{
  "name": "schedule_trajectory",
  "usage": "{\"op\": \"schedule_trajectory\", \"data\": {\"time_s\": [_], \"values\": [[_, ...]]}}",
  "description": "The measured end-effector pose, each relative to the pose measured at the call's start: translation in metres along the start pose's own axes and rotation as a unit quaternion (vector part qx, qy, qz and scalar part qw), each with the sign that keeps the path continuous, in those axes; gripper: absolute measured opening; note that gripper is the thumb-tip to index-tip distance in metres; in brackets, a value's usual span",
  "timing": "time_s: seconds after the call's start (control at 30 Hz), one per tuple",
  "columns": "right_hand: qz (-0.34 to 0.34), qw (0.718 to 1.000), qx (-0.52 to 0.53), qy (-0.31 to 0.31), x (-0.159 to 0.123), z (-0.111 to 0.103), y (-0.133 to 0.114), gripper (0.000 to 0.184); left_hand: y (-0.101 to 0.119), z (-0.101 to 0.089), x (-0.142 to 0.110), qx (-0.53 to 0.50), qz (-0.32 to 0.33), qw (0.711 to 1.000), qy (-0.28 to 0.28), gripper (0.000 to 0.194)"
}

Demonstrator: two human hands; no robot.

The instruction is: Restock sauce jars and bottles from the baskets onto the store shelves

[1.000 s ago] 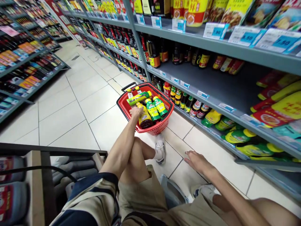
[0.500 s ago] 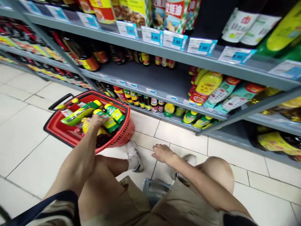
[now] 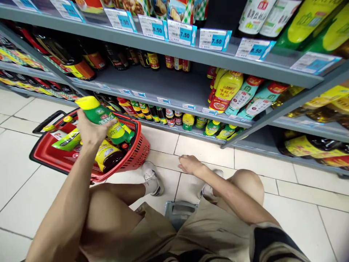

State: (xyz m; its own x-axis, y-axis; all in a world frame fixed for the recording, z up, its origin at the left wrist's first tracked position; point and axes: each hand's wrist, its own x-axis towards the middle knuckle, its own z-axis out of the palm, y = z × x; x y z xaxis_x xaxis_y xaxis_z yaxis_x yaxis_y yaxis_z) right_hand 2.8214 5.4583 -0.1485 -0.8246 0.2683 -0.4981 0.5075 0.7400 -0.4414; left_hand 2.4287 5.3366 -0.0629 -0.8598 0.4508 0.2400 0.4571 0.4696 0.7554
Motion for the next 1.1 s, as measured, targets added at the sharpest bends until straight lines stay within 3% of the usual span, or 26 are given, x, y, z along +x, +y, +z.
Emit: {"op": "schedule_trajectory", "data": {"time_s": [0.07,0.1,0.13,0.2,0.27,0.3,0.43,0.57,0.63,0.83,0.97,1.1], "values": [[-0.029,0.994,0.085,0.066,0.003,-0.006,0.004,0.036,0.015,-0.006,-0.016,-0.091,0.03,0.995,-0.03,0.085],[-0.045,0.979,0.167,0.103,0.005,-0.01,0.004,0.039,0.022,-0.003,-0.029,-0.131,0.008,0.99,-0.056,0.077],[-0.061,0.952,0.269,0.136,0.007,-0.013,0.004,0.043,0.03,0.003,-0.043,-0.167,-0.028,0.982,-0.084,0.069],[-0.087,0.863,0.471,0.163,0.012,-0.018,0.001,0.054,0.048,0.023,-0.077,-0.219,-0.111,0.96,-0.138,0.058],[-0.109,0.793,0.579,0.154,0.013,-0.022,-0.003,0.064,0.066,0.05,-0.109,-0.281,-0.149,0.915,-0.251,0.059],[-0.121,0.775,0.601,0.155,0.012,-0.023,-0.006,0.066,0.073,0.063,-0.123,-0.297,-0.139,0.898,-0.293,0.061],[-0.139,0.765,0.598,0.196,0.006,-0.021,-0.006,0.064,0.089,0.096,-0.15,-0.345,-0.132,0.863,-0.344,0.063],[-0.114,0.749,0.608,0.24,0.0,-0.024,0.0,0.058,0.087,0.102,-0.154,-0.403,-0.173,0.799,-0.412,0.064],[-0.108,0.734,0.616,0.264,-0.003,-0.03,0.001,0.057,0.089,0.102,-0.155,-0.404,-0.167,0.787,-0.436,0.064],[-0.123,0.727,0.59,0.33,-0.014,-0.046,-0.003,0.049,0.105,0.105,-0.166,-0.348,-0.17,0.791,-0.474,0.072],[-0.107,0.707,0.593,0.37,-0.012,-0.036,0.0,0.048,0.108,0.116,-0.173,-0.319,-0.127,0.831,-0.438,0.071],[-0.101,0.704,0.59,0.382,-0.004,-0.025,0.004,0.051,0.098,0.128,-0.174,-0.323,-0.084,0.851,-0.405,0.062]]}}
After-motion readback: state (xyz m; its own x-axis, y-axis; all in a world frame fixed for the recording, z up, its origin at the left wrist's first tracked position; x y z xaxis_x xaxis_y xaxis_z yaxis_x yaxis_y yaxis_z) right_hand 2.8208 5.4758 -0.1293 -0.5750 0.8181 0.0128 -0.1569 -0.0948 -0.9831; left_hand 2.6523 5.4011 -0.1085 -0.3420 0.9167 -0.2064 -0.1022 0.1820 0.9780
